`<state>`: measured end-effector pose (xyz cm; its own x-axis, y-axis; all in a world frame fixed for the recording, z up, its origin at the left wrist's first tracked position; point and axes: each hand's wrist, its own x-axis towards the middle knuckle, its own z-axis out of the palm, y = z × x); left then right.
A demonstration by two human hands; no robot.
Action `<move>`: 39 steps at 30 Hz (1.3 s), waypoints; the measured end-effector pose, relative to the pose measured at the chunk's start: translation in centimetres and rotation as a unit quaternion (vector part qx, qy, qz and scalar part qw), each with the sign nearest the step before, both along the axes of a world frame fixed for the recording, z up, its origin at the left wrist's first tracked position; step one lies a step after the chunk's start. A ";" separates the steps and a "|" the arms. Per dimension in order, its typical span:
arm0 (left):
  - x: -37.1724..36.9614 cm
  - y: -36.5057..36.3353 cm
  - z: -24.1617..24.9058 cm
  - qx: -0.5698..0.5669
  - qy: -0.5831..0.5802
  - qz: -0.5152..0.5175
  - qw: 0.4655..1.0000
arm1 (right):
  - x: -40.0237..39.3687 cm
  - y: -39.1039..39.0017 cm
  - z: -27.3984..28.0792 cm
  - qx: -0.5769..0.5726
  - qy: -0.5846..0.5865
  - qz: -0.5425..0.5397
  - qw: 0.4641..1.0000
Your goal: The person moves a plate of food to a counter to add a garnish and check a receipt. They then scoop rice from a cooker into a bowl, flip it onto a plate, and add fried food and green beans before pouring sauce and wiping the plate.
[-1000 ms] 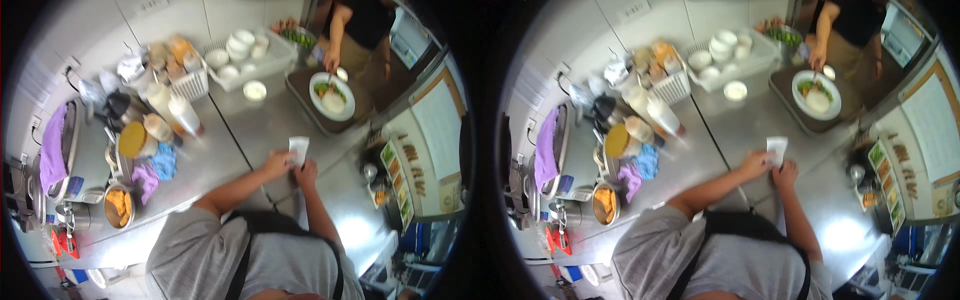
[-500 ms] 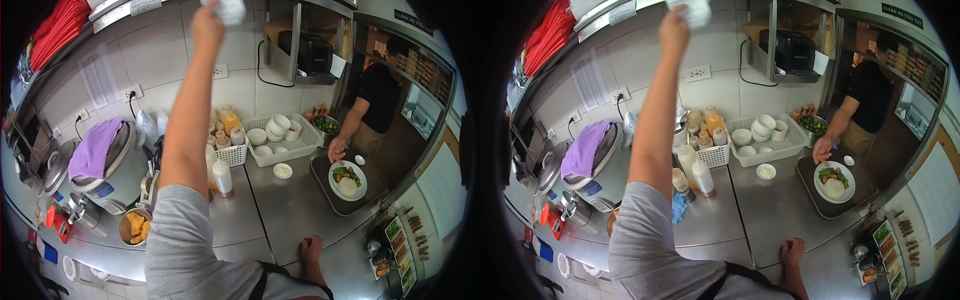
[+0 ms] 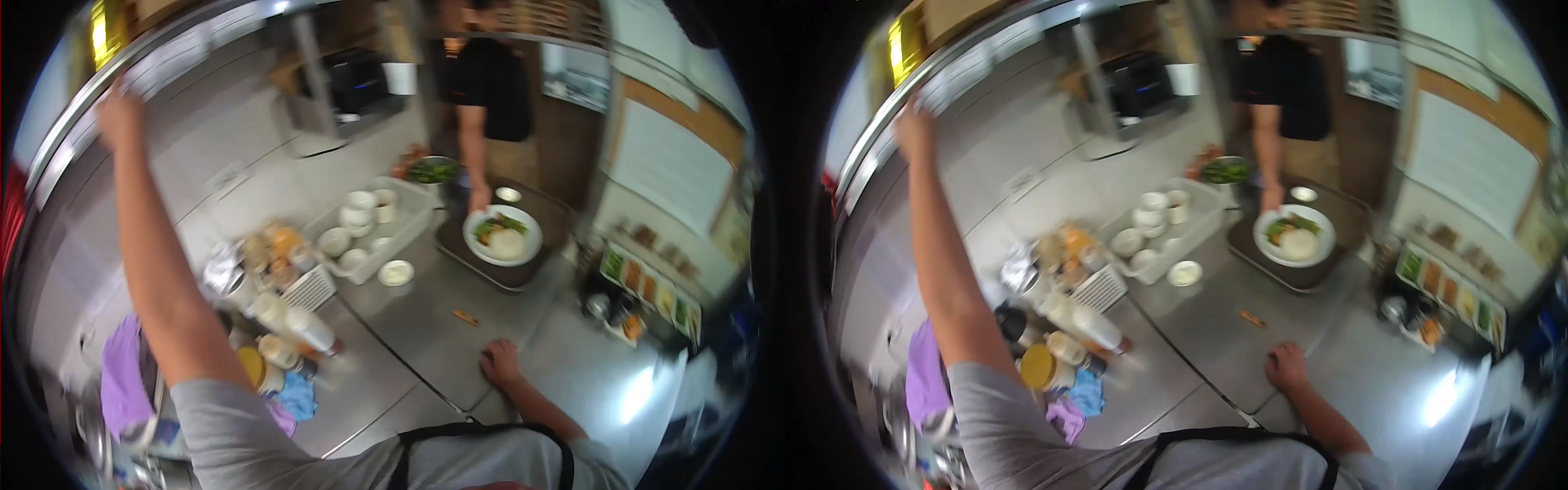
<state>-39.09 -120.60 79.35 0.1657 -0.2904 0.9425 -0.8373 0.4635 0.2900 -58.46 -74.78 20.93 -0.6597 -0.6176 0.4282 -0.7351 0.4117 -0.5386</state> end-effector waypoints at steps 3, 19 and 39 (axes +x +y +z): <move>-1.9 0.1 -4.9 -0.131 -0.013 0.063 0.989 | 0.3 1.6 -1.0 -0.031 -0.016 0.002 0.999; -10.8 45.6 -49.1 0.226 -0.333 -0.698 0.593 | 16.8 36.5 1.6 -0.159 -0.327 -0.160 0.918; -7.2 96.3 -51.0 0.191 -0.250 -0.915 0.251 | 42.4 82.2 31.5 -0.050 0.448 -0.773 0.447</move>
